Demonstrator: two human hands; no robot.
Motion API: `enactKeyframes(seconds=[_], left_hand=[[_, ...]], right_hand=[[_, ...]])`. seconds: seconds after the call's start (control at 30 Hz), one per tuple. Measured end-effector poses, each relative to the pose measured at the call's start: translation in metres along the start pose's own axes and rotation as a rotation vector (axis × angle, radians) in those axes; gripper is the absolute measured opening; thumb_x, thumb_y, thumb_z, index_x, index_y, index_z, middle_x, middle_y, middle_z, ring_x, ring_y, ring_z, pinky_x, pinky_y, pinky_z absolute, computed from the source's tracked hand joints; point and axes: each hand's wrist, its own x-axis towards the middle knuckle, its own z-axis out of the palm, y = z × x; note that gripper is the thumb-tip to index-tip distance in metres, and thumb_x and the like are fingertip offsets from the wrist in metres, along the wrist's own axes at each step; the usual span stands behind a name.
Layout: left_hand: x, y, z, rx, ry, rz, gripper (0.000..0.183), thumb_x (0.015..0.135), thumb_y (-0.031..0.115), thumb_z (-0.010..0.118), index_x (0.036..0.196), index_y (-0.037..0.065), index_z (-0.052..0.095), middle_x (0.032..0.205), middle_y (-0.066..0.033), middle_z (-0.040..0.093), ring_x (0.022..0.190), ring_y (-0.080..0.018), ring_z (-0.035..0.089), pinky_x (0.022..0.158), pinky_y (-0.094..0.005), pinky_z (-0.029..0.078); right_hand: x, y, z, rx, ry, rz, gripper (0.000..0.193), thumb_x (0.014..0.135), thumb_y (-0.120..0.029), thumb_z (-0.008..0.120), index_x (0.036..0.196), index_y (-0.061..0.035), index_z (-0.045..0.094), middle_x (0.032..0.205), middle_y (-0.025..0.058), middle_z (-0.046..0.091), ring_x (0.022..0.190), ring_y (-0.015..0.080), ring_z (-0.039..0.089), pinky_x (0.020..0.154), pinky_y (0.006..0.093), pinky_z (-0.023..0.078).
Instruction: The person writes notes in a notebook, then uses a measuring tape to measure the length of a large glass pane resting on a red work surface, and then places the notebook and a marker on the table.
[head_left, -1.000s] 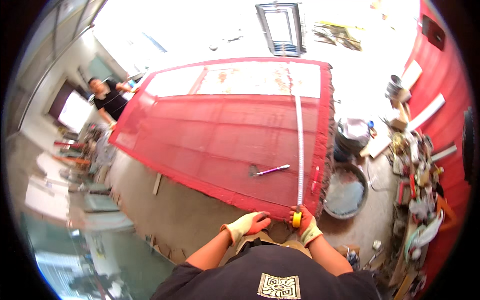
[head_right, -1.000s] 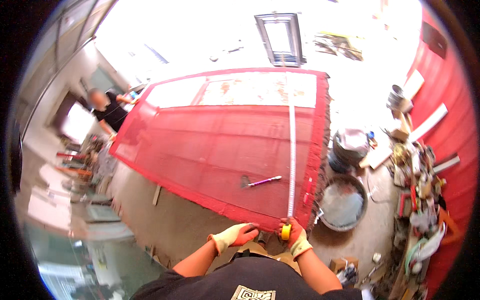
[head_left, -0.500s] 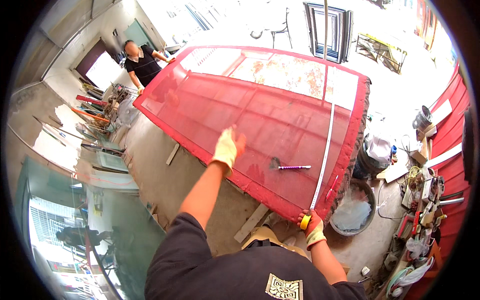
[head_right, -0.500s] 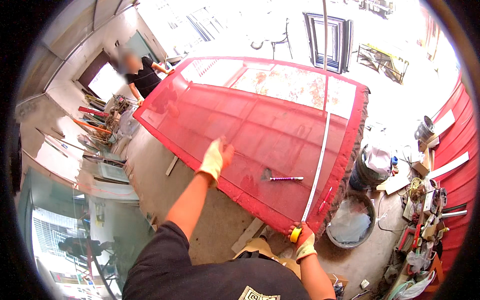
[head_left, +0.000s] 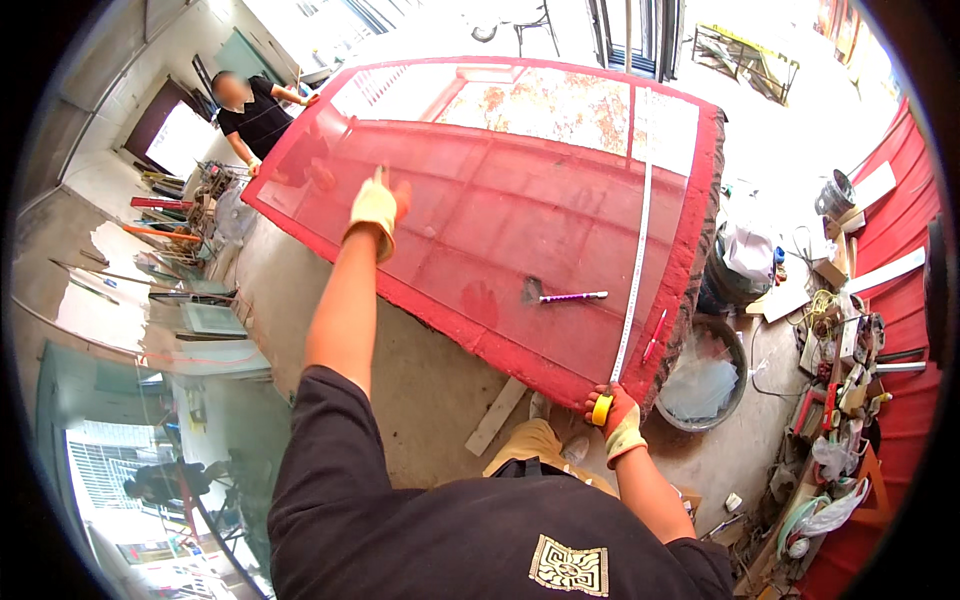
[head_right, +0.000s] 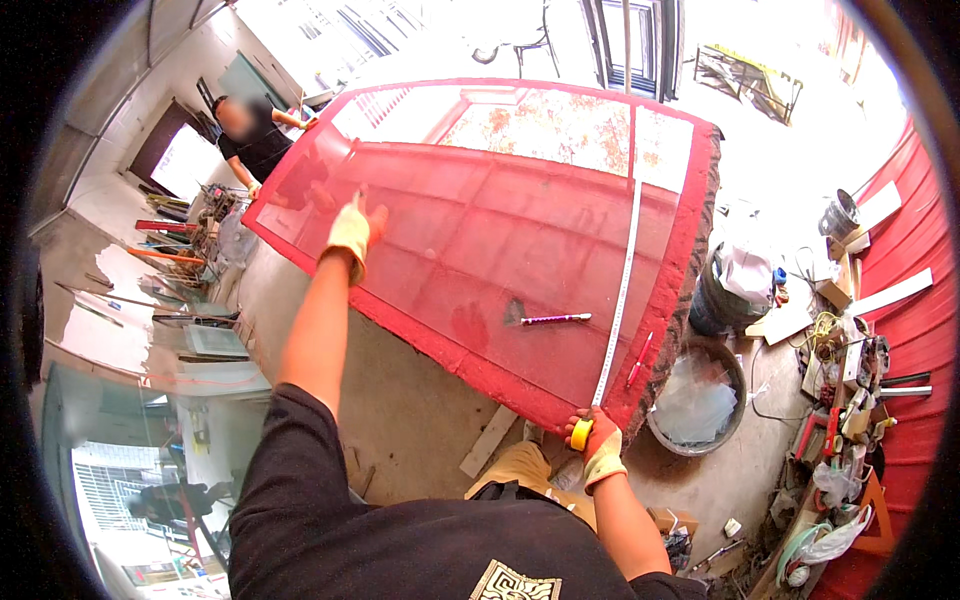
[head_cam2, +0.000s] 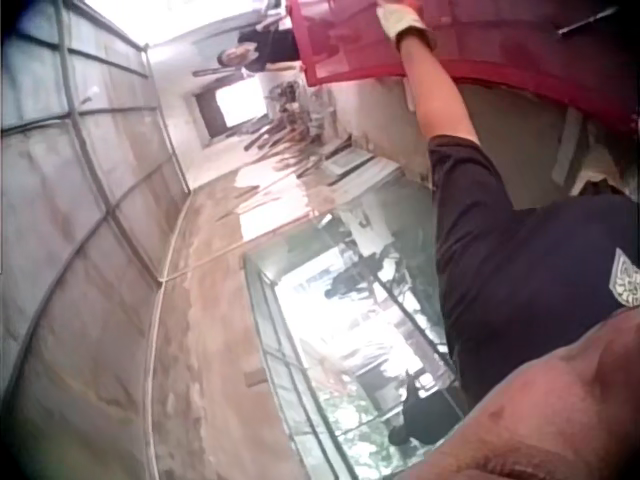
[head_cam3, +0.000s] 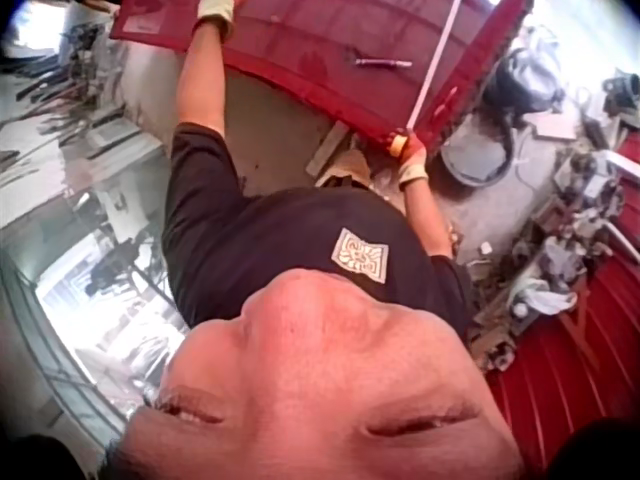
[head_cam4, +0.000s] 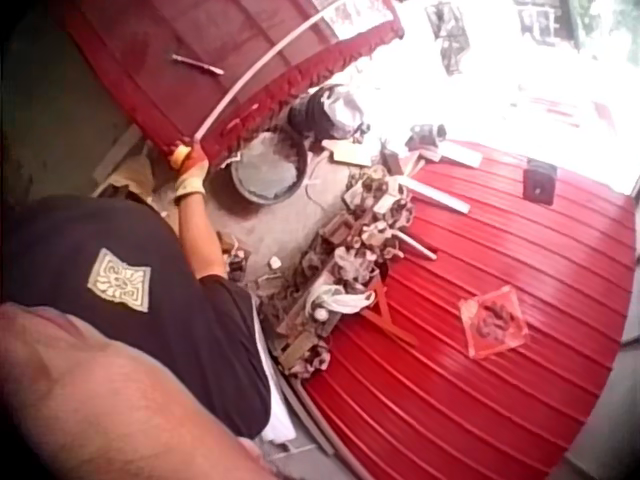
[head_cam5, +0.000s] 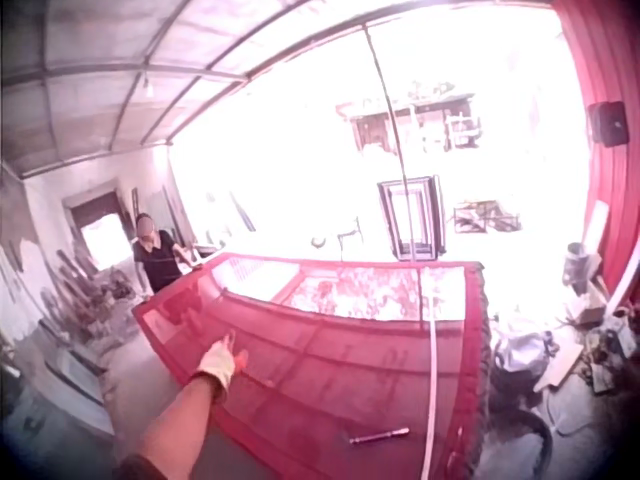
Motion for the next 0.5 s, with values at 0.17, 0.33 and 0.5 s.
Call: enactKeyframes(seconds=[0.17,0.33,0.5], left_hand=[[0.067,-0.034,-0.043,-0.424,-0.192,0.096,0.075,0.104,0.053,0.064,0.163,0.009,0.051,0.139,-0.0254,0.072,0.128,-0.0405,0.069,0.115,-0.0477,0.052],[0.03,-0.051,0.016,-0.895,-0.341,-0.047,0.031,0.113,0.041,0.054,0.102,0.013,0.063,0.09,-0.002,0.061,0.089,-0.0132,0.059,0.076,-0.0339,0.049],[-0.084,-0.026,0.214,-0.632,-0.37,-0.018,0.054,0.114,0.05,0.054,0.143,0.005,0.066,0.138,-0.0195,0.07,0.127,-0.029,0.065,0.112,-0.0418,0.048]], right_hand=[[-0.001,0.005,0.014,-0.041,0.061,0.002,0.044,0.115,-0.047,0.049,0.119,-0.0054,0.063,0.093,0.0132,0.073,0.076,0.0297,0.071,0.063,0.0447,0.056],[0.015,0.008,0.003,0.055,-0.016,0.007,0.045,0.114,-0.047,0.053,0.115,-0.0038,0.067,0.094,0.0152,0.075,0.075,0.0334,0.074,0.065,0.0493,0.061],[0.008,-0.004,0.015,0.151,0.006,-0.008,0.031,0.11,-0.03,0.056,0.106,-0.0034,0.07,0.083,0.0154,0.071,0.069,0.0348,0.071,0.068,0.0512,0.061]])
